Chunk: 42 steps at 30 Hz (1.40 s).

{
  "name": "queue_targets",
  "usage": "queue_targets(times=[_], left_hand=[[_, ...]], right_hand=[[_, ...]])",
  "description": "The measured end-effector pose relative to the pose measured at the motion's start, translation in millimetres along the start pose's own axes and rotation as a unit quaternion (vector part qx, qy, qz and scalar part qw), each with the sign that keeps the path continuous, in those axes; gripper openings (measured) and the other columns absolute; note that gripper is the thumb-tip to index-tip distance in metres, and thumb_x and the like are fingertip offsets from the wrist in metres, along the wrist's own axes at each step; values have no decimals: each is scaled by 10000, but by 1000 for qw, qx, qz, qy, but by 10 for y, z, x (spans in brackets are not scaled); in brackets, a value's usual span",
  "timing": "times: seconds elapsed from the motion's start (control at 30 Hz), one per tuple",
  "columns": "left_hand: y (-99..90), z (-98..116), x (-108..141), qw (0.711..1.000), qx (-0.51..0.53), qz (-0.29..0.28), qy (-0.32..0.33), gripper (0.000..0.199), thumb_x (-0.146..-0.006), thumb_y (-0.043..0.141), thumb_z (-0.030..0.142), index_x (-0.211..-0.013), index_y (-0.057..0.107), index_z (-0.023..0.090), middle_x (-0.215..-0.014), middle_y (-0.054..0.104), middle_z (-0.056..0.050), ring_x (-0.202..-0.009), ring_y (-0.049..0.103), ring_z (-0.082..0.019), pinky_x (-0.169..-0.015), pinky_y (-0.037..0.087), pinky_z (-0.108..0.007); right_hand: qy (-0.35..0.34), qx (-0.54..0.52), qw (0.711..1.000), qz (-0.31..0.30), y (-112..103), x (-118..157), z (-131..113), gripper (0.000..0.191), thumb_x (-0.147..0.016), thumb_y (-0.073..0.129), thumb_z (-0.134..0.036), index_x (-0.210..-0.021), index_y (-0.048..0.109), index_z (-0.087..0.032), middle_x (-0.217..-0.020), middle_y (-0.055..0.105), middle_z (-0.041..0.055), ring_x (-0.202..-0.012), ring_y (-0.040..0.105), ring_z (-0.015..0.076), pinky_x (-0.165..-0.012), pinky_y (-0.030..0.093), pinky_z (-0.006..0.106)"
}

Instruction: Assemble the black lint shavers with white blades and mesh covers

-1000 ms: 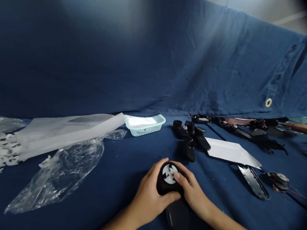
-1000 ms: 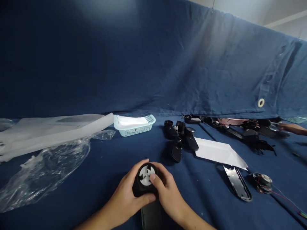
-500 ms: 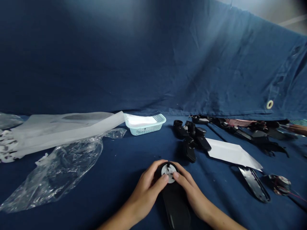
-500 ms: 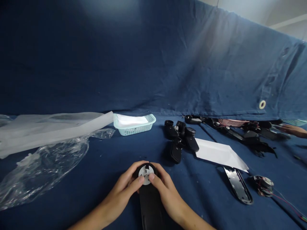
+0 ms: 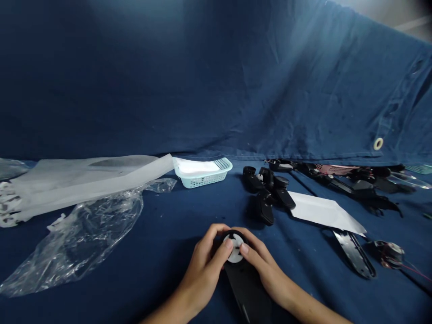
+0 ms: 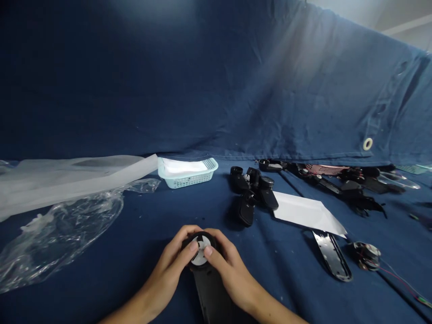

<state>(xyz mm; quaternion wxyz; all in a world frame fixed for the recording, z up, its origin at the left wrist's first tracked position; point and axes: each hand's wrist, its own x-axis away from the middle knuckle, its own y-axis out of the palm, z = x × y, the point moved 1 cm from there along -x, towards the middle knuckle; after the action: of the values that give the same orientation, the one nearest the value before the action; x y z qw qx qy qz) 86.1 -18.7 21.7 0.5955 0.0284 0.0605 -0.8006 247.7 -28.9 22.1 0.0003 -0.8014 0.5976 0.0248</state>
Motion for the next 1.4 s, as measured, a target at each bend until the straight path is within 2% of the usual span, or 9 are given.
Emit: queue_targets(times=[0.23, 0.33, 0.47, 0.6, 0.77, 0.93, 1.07, 1.2, 1.4], left_hand=[[-22, -2, -3, 998, -22, -47, 22, 316, -931, 536, 456, -1175, 533, 255, -1117, 664, -21, -1013, 614, -204, -893, 463, -298], [-13, -47, -1, 999, -36, -30, 9, 320, -933, 540, 441, -1194, 531, 255, -1173, 655, -27, -1050, 607, -214, -915, 456, -312], [-24, -53, 10, 999, -32, -32, -8, 362, -933, 530, 465, -1225, 515, 252, -1216, 640, -43, -1080, 599, -230, -927, 454, -338], [-29, -12, 13, 998, -14, -54, 0, 372, -929, 527, 474, -1222, 512, 244, -1160, 662, -47, -1069, 609, -237, -934, 457, -354], [-25, -2, 0, 998, -38, -44, 5, 356, -927, 538, 458, -1208, 520, 241, -1187, 646, -60, -1058, 611, -234, -930, 462, -351], [-47, -11, 7, 998, -24, -61, 17, 379, -938, 511, 492, -1229, 508, 249, -1211, 632, -55, -1085, 601, -231, -964, 448, -359], [-35, -38, 21, 998, -32, -59, 7, 369, -939, 527, 472, -1242, 502, 263, -1239, 622, -46, -1114, 588, -228, -981, 438, -357], [-26, -52, 27, 998, -47, -41, 4, 335, -939, 531, 460, -1215, 516, 271, -1220, 632, -28, -1110, 584, -222, -1000, 419, -361], [-24, -21, 4, 997, -45, -56, 14, 329, -940, 529, 454, -1216, 510, 275, -1206, 630, -20, -1073, 601, -204, -923, 455, -319]], right_hand=[[35, -22, 996, 81, -24, -9, 140, 491, -805, 618, -652, -1145, 682, -303, -1183, 671, 9, -1228, 503, 276, -1068, 371, 361], [38, -21, 997, 68, -33, -6, 122, 507, -846, 581, -633, -1198, 659, -278, -1228, 653, 26, -1270, 467, 281, -1099, 333, 387], [18, -34, 999, 37, -9, -16, 35, 423, -883, 581, -570, -1190, 662, -290, -1204, 663, 12, -1205, 525, 247, -1063, 369, 352], [33, -52, 997, 51, 1, -24, 50, 413, -841, 631, -574, -1137, 685, -291, -1128, 691, 0, -1161, 549, 252, -1039, 380, 345], [41, -50, 996, 55, -37, 4, 125, 401, -882, 590, -561, -1200, 650, -324, -1265, 639, -21, -1262, 476, 238, -1096, 313, 342], [37, -54, 996, 57, -12, -3, 89, 411, -831, 640, -586, -1140, 685, -318, -1187, 673, -16, -1190, 532, 242, -1046, 374, 332], [48, -49, 994, 86, -20, 0, 114, 449, -815, 637, -617, -1142, 688, -313, -1207, 666, -13, -1228, 501, 255, -1073, 347, 344], [41, -50, 996, 58, -43, 4, 124, 427, -865, 598, -584, -1199, 655, -323, -1269, 637, -17, -1267, 476, 242, -1097, 321, 342], [17, -46, 996, 68, 10, -21, 103, 401, -836, 642, -579, -1134, 684, -314, -1147, 689, -28, -1090, 587, 208, -985, 425, 285]])
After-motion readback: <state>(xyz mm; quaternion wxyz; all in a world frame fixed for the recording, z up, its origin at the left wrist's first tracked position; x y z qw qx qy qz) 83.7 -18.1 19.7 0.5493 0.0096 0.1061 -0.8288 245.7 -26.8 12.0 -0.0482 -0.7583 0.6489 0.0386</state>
